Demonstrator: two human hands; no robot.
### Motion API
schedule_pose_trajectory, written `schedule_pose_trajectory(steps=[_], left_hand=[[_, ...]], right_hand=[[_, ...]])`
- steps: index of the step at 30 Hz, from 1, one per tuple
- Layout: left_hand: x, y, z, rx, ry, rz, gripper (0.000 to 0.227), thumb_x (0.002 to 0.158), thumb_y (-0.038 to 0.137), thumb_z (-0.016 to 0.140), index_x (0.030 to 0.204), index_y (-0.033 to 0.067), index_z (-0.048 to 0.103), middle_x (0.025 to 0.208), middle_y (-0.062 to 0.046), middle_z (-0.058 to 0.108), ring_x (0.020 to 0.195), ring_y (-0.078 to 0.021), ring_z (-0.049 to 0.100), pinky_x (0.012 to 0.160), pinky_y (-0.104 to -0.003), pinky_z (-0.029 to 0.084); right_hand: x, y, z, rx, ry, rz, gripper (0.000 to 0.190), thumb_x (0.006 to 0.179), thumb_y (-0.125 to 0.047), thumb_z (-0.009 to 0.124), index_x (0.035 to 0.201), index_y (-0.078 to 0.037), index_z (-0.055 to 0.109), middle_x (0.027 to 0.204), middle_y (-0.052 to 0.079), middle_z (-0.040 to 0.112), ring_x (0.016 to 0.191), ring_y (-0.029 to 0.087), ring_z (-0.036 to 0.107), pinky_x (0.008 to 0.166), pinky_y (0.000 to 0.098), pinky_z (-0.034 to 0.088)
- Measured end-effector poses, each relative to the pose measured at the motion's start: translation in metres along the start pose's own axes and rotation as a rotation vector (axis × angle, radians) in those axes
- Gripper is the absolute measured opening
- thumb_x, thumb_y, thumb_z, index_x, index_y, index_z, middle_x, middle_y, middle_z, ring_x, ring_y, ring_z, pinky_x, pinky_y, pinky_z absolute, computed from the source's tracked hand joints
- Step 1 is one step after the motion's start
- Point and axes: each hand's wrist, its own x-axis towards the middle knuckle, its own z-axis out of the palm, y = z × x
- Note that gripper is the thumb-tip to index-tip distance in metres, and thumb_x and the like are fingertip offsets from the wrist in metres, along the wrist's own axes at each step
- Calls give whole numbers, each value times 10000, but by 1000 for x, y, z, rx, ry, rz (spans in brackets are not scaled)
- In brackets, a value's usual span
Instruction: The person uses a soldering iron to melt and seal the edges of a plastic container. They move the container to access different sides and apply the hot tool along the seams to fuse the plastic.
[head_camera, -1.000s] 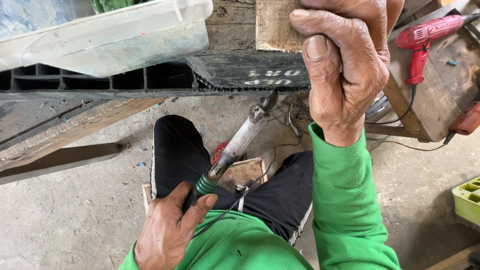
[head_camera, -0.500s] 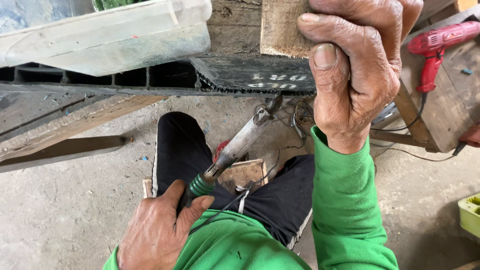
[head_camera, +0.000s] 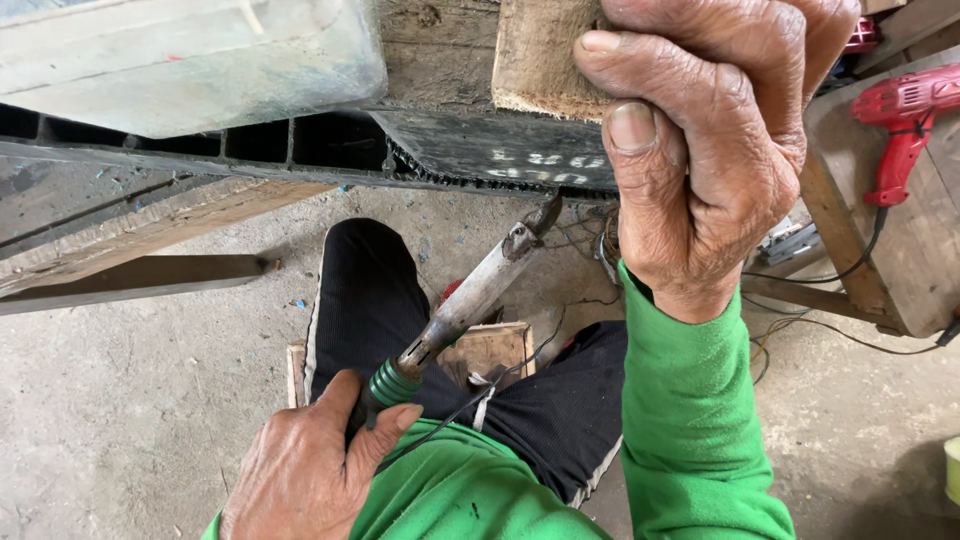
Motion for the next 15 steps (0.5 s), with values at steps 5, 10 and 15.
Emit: schedule_pose_trajectory(steps=[5,10,15], left_hand=[[1,0,2,2,-4,18,715,785,754,583,1067,102,653,608,-323,652,723,-519,709,637,-600,552],[3,-2,3,15,-39,-3,728,809,754,560,1105,96,652,610,-320,652,713,-501,726,635,-581,561],[3,-2,4,24,-55,-29,754,784,772,542,1075,86,653,597,-331,651,697,-500,736,634,-584,571]], right_hand=[[-1,0,-2,3,-4,15,192,1032,-216,690,1118,-77,791,1203,57,722,1153,247,538,1089,416,350],[0,3,-2,5,-5,-13,203,1028,-217,681,1115,-70,791,1198,67,724,1159,253,536,1073,421,350],[0,4,-2,15,-5,-34,207,1044,-221,677,1136,-75,792,1228,69,718,1182,253,532,1091,420,352]])
